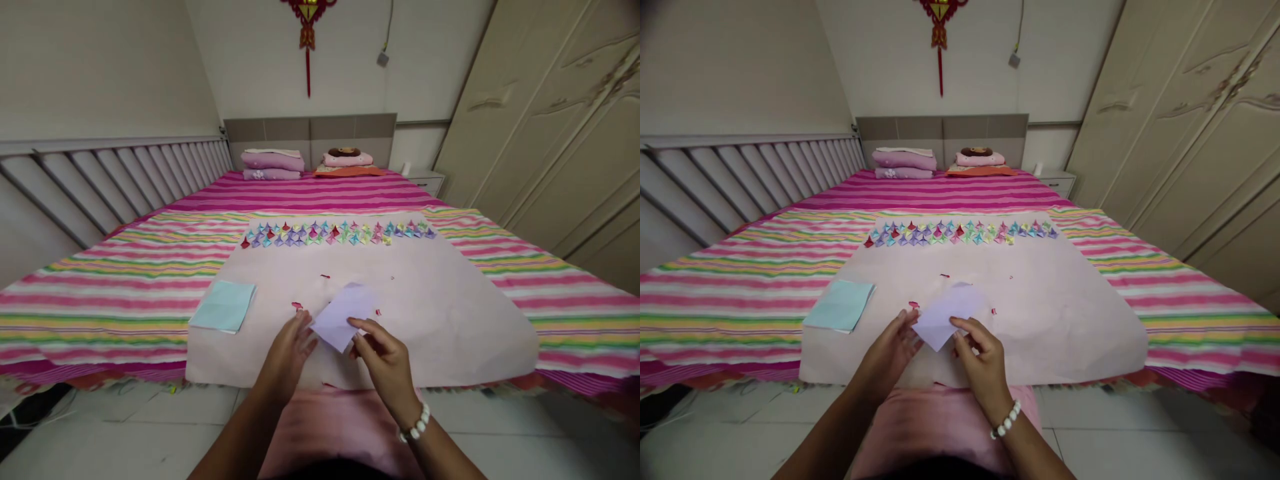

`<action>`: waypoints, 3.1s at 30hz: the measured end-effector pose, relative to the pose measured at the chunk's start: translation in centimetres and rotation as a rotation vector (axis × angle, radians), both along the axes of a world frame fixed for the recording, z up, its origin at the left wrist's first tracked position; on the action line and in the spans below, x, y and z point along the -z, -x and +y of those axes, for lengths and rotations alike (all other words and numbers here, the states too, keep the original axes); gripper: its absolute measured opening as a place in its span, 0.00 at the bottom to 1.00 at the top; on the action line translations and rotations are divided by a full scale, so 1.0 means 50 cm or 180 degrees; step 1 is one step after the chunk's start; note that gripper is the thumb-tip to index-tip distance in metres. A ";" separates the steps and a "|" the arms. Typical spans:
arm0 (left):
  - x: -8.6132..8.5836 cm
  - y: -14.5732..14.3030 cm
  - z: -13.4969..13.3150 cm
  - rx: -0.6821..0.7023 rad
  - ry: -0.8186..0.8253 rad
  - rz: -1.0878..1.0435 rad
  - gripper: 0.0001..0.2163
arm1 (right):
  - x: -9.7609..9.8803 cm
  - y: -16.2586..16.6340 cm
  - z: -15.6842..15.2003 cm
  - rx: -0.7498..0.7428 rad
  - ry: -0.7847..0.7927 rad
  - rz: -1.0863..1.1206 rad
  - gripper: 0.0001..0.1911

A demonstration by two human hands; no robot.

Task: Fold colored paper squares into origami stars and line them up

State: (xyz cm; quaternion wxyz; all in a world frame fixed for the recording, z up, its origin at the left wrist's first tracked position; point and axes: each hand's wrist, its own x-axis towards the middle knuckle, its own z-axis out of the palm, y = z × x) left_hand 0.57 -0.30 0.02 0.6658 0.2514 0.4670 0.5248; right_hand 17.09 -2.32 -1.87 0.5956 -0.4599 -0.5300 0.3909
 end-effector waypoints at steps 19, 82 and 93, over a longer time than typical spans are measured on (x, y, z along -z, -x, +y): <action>0.000 -0.009 -0.015 0.0575 -0.0252 -0.0121 0.12 | 0.008 0.012 -0.001 0.0149 -0.0089 -0.0087 0.04; 0.015 -0.017 -0.018 0.0835 -0.0919 0.0779 0.15 | -0.002 -0.018 0.015 -0.0847 0.0808 0.1130 0.26; 0.008 -0.016 -0.027 0.1147 -0.1073 0.1053 0.08 | -0.025 -0.008 0.011 -0.0931 0.1051 0.0684 0.13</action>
